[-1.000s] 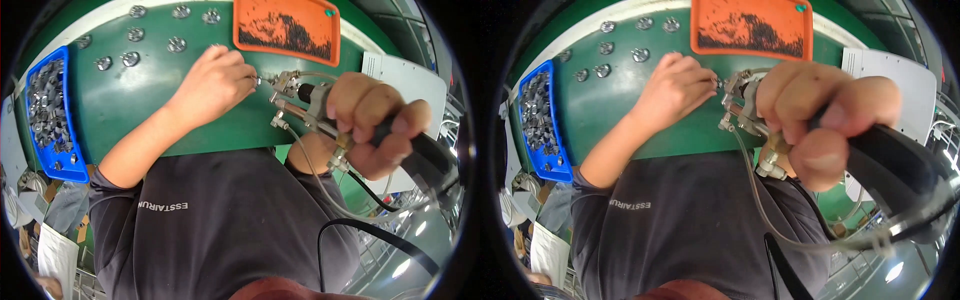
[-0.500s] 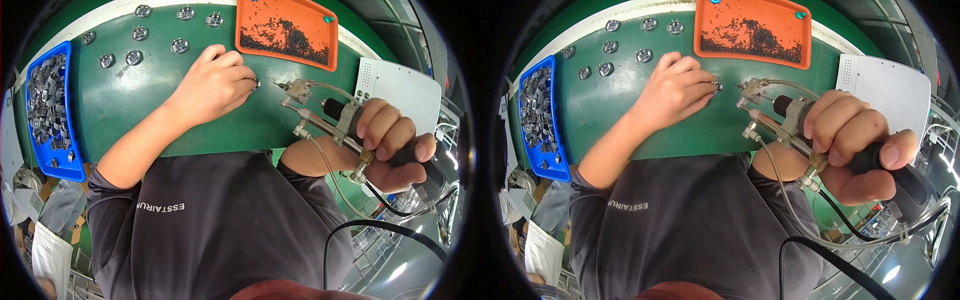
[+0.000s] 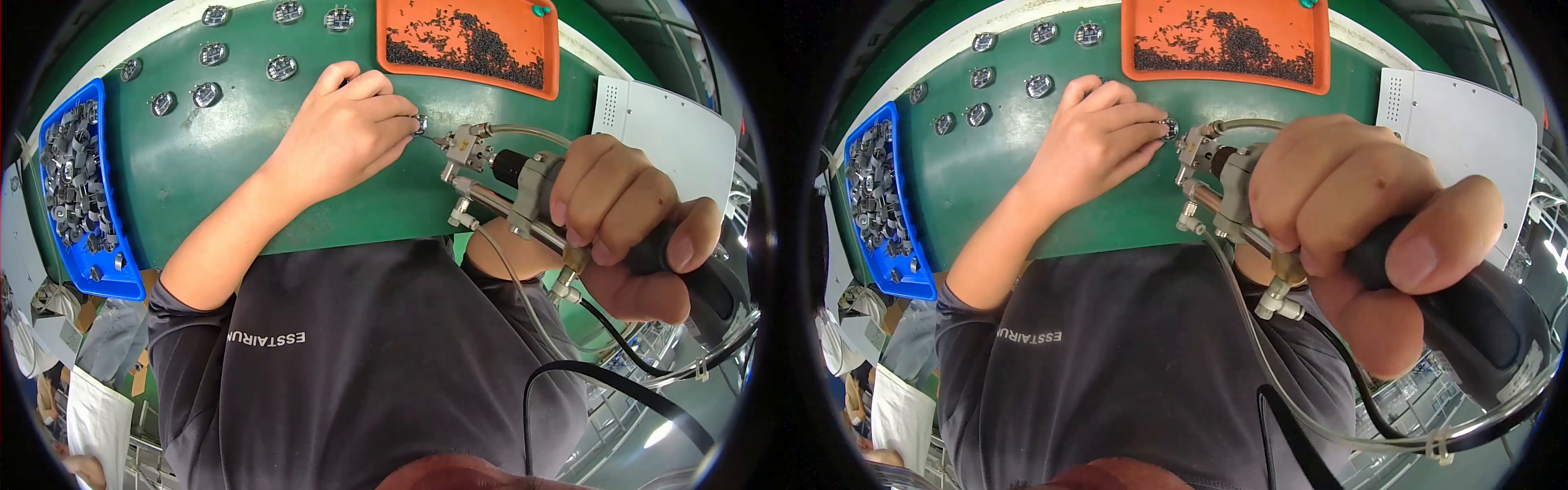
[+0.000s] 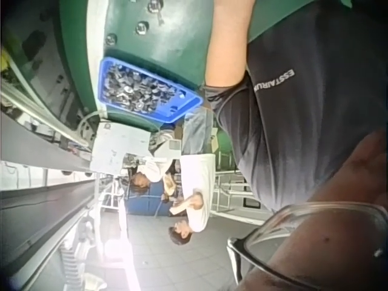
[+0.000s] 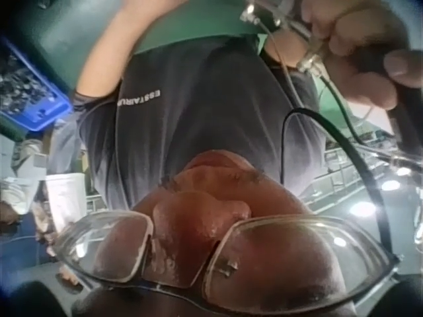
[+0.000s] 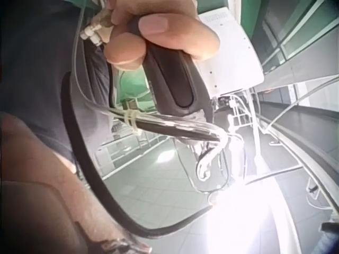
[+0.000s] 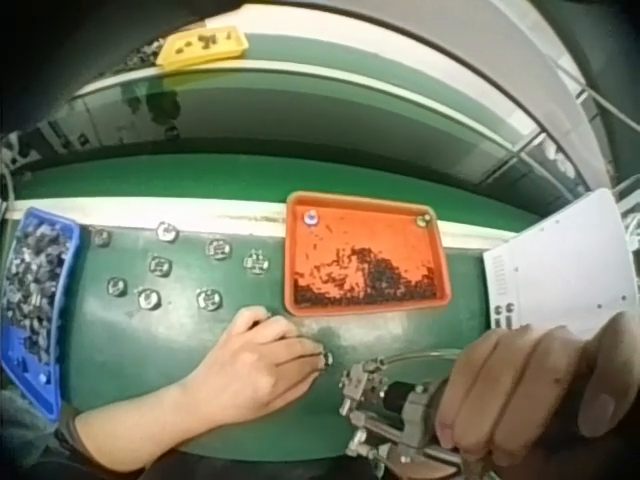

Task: The person repeatedly takes small components by hand, fastens them using a handheld pneumatic assembly tool, and arranges the finished parts on the table.

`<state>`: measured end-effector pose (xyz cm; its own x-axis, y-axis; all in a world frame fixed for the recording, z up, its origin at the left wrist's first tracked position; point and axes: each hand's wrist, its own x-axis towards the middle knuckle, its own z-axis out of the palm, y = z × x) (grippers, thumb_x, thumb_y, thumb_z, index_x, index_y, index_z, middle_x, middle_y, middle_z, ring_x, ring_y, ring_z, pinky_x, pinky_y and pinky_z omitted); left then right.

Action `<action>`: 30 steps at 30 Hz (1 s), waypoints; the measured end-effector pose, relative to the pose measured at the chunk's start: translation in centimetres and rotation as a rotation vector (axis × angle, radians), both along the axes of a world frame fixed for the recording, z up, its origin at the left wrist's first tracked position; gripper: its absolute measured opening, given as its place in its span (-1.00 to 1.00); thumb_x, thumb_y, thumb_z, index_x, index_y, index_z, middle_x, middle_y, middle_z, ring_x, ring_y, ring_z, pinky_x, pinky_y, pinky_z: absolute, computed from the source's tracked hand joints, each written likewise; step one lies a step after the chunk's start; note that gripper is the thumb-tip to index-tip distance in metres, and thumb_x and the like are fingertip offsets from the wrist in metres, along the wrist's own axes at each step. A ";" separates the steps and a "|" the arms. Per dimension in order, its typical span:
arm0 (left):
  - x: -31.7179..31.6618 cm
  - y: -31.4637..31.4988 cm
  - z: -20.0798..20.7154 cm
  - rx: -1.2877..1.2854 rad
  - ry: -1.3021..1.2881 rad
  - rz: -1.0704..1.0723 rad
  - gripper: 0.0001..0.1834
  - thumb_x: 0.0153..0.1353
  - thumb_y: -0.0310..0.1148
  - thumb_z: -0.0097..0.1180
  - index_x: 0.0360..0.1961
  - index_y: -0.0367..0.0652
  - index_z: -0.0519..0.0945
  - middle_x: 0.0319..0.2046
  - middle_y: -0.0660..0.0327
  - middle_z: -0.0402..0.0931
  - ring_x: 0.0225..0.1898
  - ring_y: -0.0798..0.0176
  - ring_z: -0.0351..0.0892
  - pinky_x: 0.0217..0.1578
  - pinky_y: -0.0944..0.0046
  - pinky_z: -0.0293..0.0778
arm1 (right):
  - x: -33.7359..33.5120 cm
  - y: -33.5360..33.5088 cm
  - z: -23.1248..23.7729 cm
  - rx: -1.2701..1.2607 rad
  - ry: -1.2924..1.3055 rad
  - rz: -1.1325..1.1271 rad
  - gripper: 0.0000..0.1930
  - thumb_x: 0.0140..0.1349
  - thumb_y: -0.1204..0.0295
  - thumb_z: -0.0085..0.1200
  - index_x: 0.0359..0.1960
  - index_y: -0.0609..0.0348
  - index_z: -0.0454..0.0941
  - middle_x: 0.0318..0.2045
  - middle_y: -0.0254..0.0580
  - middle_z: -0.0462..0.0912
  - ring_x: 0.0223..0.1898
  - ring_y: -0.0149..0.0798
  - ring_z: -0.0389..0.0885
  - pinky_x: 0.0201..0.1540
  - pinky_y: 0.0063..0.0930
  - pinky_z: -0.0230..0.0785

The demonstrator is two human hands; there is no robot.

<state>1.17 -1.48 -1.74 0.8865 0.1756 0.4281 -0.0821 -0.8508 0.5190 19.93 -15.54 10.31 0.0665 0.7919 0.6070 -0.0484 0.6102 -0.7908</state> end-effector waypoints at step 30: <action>-16.1 11.2 9.1 0.466 0.092 0.817 -0.84 -0.05 -0.35 0.42 -0.40 -0.01 0.70 -0.30 0.33 0.71 -0.16 0.15 0.61 -0.03 0.04 0.34 | -0.5 -0.8 0.8 0.227 0.068 -0.284 -0.64 0.37 0.17 0.25 -0.08 0.01 0.33 -0.61 -0.43 0.51 -0.68 -0.43 0.50 -0.61 -0.58 0.44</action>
